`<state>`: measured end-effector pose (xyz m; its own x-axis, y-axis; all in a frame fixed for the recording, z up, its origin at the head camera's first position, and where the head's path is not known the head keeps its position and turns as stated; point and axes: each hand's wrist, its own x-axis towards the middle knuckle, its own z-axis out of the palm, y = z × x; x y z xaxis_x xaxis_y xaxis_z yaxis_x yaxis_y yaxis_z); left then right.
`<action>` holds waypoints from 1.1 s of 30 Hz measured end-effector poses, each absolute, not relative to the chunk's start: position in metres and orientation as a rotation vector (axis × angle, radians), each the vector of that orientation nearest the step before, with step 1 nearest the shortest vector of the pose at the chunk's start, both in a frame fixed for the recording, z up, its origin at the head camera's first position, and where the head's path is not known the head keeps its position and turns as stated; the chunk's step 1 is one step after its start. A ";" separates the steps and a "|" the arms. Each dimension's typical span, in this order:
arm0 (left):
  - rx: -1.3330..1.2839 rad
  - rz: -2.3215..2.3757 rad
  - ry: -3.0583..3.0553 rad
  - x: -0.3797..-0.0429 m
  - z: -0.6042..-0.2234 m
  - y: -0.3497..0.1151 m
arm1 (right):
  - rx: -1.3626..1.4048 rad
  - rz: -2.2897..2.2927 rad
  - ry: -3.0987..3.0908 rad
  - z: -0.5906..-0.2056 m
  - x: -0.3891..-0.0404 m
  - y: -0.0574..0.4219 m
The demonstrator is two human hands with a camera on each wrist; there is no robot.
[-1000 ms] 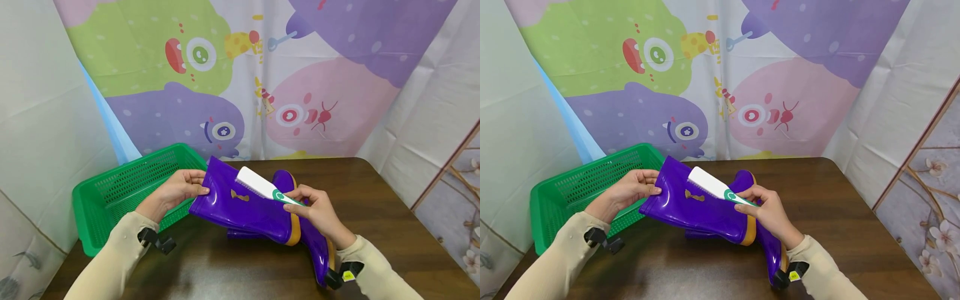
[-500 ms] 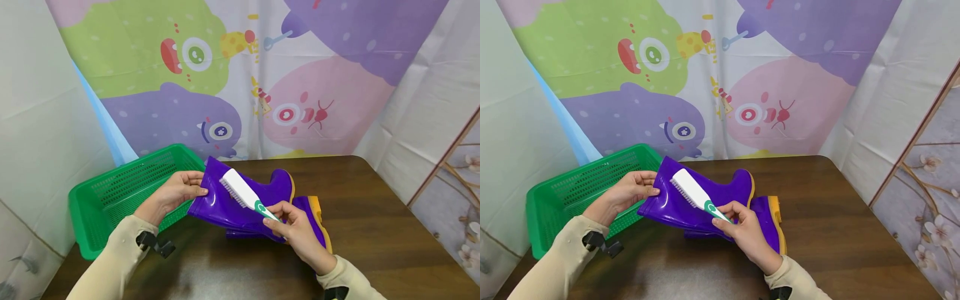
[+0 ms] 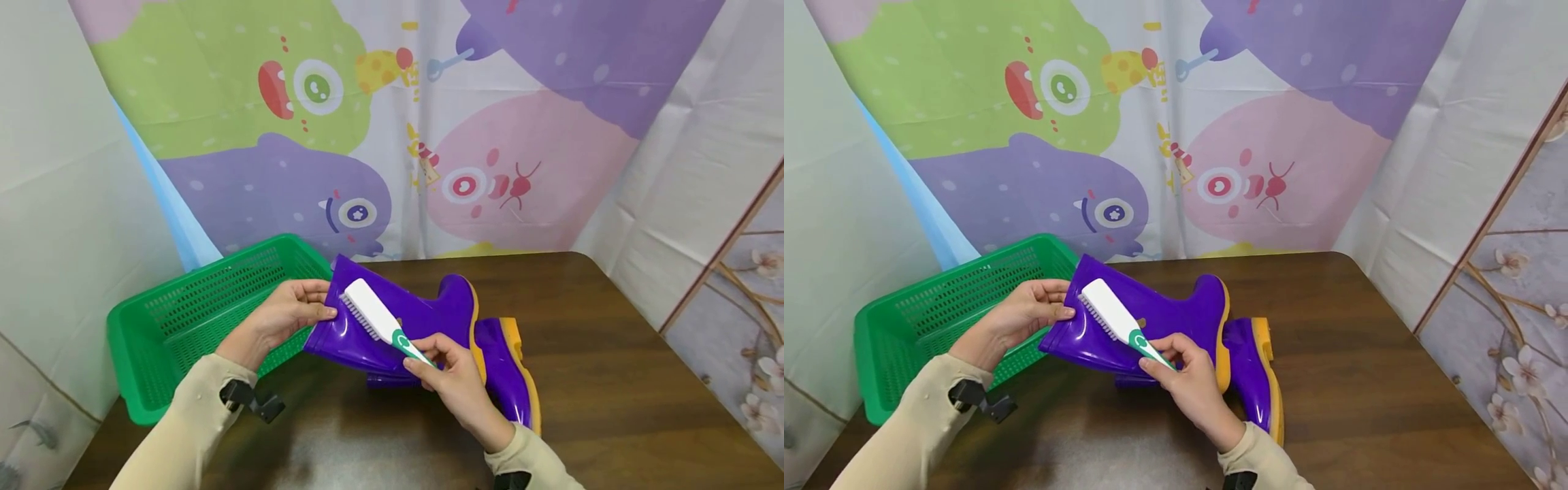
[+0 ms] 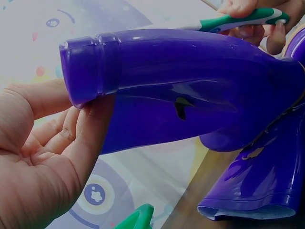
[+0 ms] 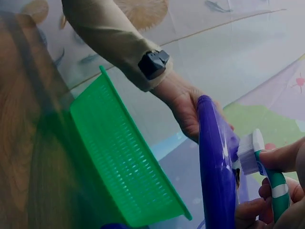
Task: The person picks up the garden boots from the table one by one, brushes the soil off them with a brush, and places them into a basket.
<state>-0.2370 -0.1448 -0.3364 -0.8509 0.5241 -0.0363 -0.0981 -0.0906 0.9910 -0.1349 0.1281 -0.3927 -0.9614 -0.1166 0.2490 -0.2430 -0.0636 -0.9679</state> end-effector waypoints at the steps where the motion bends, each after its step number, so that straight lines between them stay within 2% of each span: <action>1: 0.452 1.995 1.774 -0.237 -0.337 -0.145 | 0.383 2.188 -2.093 -0.393 -0.135 0.128; 7: 0.417 1.986 1.785 -0.237 -0.341 -0.146 | 0.281 2.139 -2.125 -0.402 -0.135 0.134; 17: 0.438 1.986 1.774 -0.238 -0.345 -0.148 | 0.384 1.659 -2.176 -0.416 -0.132 0.147; 33: 0.477 1.998 1.743 -0.239 -0.345 -0.151 | 0.305 1.450 -2.416 -0.400 -0.131 0.186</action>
